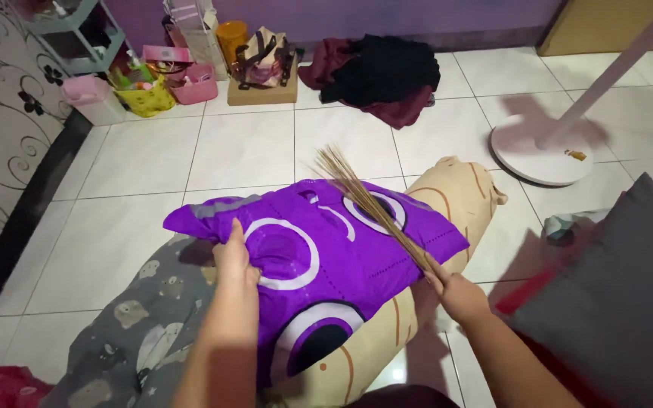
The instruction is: Cleaning pillows and bolsters by hitting them with a stick.
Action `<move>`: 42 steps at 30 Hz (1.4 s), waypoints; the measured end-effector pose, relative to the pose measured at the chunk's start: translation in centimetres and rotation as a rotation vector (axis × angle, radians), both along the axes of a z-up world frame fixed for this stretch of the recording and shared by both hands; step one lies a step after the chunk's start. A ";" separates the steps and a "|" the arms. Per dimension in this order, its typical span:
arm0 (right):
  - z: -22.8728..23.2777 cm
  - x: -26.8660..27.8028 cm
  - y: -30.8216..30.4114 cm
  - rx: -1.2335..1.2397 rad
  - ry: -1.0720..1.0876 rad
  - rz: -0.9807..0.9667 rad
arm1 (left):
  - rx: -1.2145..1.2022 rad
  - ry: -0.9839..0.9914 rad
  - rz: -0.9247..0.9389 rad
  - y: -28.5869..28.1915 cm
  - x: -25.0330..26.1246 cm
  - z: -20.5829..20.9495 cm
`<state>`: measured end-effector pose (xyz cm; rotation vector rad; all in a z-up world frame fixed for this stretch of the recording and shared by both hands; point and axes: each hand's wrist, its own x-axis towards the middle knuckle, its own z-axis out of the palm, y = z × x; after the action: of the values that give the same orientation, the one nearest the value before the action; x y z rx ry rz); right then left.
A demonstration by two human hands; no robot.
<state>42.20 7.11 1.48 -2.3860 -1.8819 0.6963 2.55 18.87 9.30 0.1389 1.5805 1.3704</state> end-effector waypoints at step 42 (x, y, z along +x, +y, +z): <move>-2.8 -0.3 4.6 -0.085 0.231 -0.135 | -0.064 0.609 -0.209 -1.3 -13.1 -24.7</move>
<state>41.93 11.68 -1.36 -2.3352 -1.6165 1.0084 -10.56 17.58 -15.40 0.7175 2.0339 1.1673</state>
